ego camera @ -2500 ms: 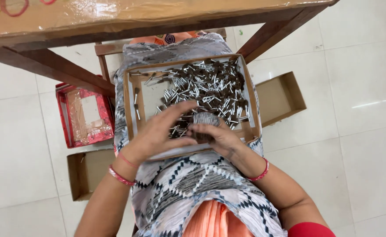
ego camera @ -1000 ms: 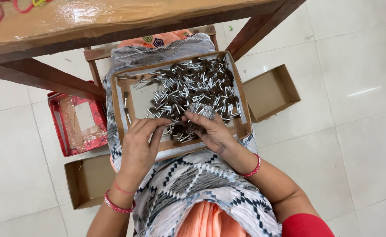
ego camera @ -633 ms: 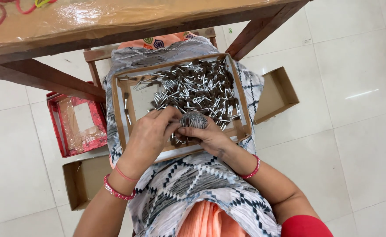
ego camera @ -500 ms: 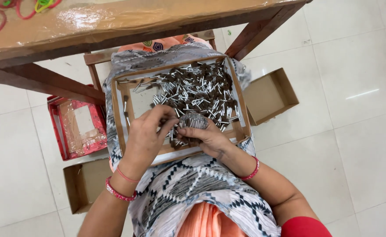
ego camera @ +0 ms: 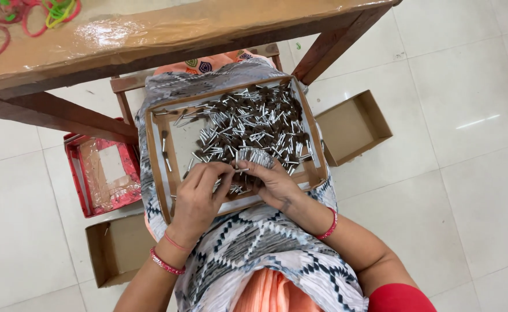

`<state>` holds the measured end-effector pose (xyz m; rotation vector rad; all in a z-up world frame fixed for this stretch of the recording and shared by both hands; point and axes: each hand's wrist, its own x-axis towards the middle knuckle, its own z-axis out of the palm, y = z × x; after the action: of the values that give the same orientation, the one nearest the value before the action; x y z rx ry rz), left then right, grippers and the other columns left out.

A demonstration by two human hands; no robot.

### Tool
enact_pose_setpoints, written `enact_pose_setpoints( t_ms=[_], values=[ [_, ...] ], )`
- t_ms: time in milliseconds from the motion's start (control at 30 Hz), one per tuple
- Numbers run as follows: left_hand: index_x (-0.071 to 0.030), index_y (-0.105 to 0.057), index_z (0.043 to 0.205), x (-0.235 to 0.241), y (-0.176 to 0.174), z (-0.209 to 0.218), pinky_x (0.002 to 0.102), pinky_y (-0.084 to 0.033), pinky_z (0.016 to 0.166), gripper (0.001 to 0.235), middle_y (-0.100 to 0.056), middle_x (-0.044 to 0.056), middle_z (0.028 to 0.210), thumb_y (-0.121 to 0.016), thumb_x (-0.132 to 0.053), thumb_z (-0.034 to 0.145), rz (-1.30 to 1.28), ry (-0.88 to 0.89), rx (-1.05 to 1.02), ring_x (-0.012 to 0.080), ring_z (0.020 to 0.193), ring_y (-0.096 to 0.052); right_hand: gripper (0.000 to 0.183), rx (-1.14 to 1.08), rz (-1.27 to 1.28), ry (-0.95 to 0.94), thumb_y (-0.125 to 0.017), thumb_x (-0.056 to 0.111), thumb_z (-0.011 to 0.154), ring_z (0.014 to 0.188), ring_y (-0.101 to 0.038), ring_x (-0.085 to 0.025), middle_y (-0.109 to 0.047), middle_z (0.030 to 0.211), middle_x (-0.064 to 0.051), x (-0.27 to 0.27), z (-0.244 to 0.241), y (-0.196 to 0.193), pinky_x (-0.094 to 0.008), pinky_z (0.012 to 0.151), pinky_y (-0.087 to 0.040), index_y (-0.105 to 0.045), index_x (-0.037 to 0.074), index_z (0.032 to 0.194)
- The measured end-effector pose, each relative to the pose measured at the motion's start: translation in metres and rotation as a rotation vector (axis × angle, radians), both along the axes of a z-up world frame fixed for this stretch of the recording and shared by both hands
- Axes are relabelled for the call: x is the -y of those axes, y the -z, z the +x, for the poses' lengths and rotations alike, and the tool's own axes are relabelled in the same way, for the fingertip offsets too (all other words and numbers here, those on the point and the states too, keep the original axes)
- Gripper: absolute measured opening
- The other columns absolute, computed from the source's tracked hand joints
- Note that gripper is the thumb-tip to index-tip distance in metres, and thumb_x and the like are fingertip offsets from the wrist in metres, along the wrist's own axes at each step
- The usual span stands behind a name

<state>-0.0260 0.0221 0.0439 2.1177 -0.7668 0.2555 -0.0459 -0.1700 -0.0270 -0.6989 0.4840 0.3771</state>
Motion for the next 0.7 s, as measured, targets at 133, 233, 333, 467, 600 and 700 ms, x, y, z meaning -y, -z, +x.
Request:
enact_pose_setpoints(
  t_ms=[133, 233, 333, 467, 600, 700],
  values=[
    [-0.003, -0.066, 0.103, 0.009, 0.000, -0.001, 0.038, -0.054, 0.076, 0.020, -0.068, 0.009, 0.100, -0.077, -0.001, 0.087, -0.016, -0.053, -0.025, 0.0278, 0.089, -0.067, 0.027, -0.044, 0.026, 0.045, -0.079, 0.010, 0.089, 0.100, -0.071, -0.024, -0.074, 0.107, -0.011, 0.004, -0.002, 0.028, -0.044, 0.090, -0.060, -0.070, 0.001, 0.112],
    [-0.004, -0.067, 0.105, 0.013, 0.004, -0.003, 0.039, -0.055, 0.078, 0.021, -0.068, 0.010, 0.100, -0.078, -0.003, 0.087, 0.026, -0.071, 0.032, 0.0278, 0.091, -0.067, 0.031, -0.101, 0.067, 0.073, -0.078, 0.010, 0.089, 0.105, -0.071, -0.023, -0.076, 0.110, -0.012, 0.005, -0.002, 0.027, -0.043, 0.094, -0.060, -0.069, -0.004, 0.115],
    [-0.003, -0.068, 0.106, 0.015, 0.008, -0.003, 0.038, -0.055, 0.078, 0.020, -0.070, 0.010, 0.101, -0.078, -0.002, 0.088, 0.017, -0.123, 0.001, 0.0275, 0.091, -0.068, 0.032, -0.074, 0.076, 0.068, -0.078, 0.012, 0.091, 0.105, -0.071, -0.025, -0.075, 0.111, -0.013, 0.001, -0.001, 0.014, -0.043, 0.096, -0.060, -0.069, -0.005, 0.116],
    [-0.002, -0.068, 0.102, 0.020, 0.000, -0.001, 0.037, -0.056, 0.074, 0.016, -0.068, 0.010, 0.094, -0.076, -0.004, 0.088, -0.061, -0.187, -0.234, 0.0257, 0.085, -0.069, 0.033, -0.012, -0.053, 0.073, -0.079, 0.011, 0.086, 0.101, -0.073, -0.022, -0.076, 0.107, -0.010, -0.005, 0.001, -0.003, -0.040, 0.090, -0.061, -0.068, 0.000, 0.116],
    [-0.002, -0.070, 0.100, 0.014, -0.014, 0.007, 0.040, -0.053, 0.074, 0.019, -0.066, 0.013, 0.093, -0.074, -0.003, 0.081, 0.044, -0.100, -0.053, 0.0322, 0.087, -0.065, 0.032, 0.132, -0.092, 0.036, -0.082, 0.005, 0.089, 0.098, -0.071, -0.019, -0.074, 0.104, -0.008, -0.001, -0.004, 0.022, -0.034, 0.090, -0.059, -0.066, 0.000, 0.116],
    [-0.004, -0.068, 0.098, 0.002, -0.014, 0.015, 0.036, -0.056, 0.077, 0.015, -0.065, 0.009, 0.093, -0.070, -0.002, 0.083, -0.022, -0.056, -0.250, 0.0242, 0.087, -0.069, 0.034, 0.147, -0.106, -0.036, -0.081, 0.002, 0.086, 0.095, -0.071, -0.017, -0.075, 0.104, -0.007, -0.004, -0.001, 0.006, -0.032, 0.088, -0.060, -0.065, 0.002, 0.116]
  ],
)
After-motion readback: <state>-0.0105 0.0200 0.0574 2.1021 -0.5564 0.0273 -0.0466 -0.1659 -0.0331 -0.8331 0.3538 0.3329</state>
